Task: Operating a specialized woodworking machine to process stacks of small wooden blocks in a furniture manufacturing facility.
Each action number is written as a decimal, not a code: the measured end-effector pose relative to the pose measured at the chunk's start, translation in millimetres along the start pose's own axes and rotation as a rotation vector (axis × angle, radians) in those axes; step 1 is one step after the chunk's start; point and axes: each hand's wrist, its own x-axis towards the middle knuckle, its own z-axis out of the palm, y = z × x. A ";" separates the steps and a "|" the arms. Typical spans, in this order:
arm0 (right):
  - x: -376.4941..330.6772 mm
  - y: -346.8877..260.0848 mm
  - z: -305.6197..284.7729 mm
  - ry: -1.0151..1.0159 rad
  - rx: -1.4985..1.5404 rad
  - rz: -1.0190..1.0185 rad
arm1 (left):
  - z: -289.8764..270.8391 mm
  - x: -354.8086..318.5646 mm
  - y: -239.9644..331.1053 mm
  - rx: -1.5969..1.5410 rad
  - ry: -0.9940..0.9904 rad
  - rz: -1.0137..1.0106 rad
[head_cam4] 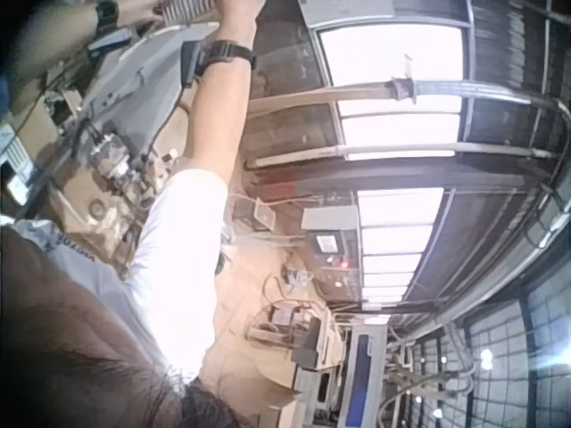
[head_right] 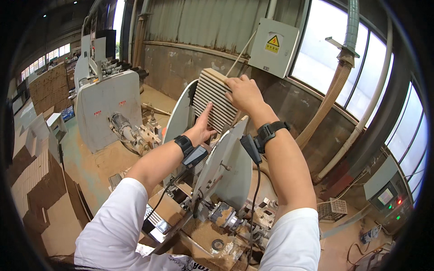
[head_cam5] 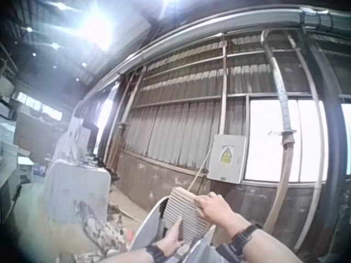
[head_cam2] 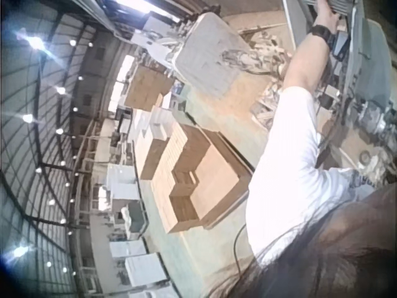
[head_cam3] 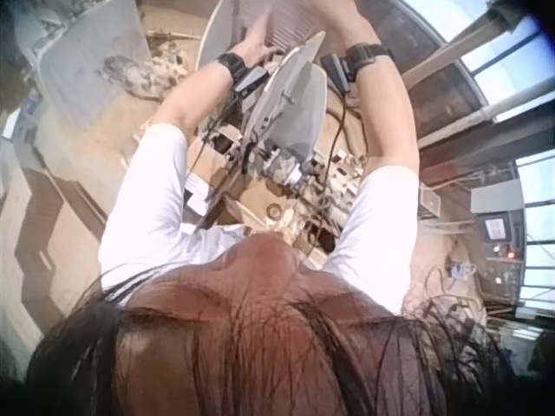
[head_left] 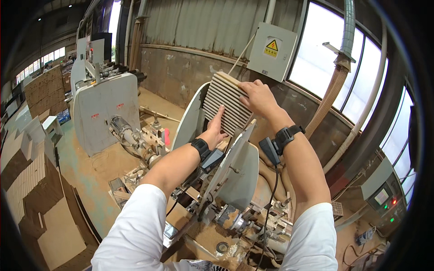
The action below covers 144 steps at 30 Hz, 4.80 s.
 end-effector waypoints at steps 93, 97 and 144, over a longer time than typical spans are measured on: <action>-788.1 -307.9 -88.5 -0.459 0.297 1.753 | -102.3 -425.3 -695.8 0.214 -0.368 -1.499; -798.3 -314.5 -80.3 -0.495 0.309 1.756 | -113.5 -421.0 -714.9 0.191 -0.296 -1.470; -310.7 -525.6 57.1 -0.701 1.102 0.426 | -169.8 -611.3 173.8 -0.140 -1.295 0.965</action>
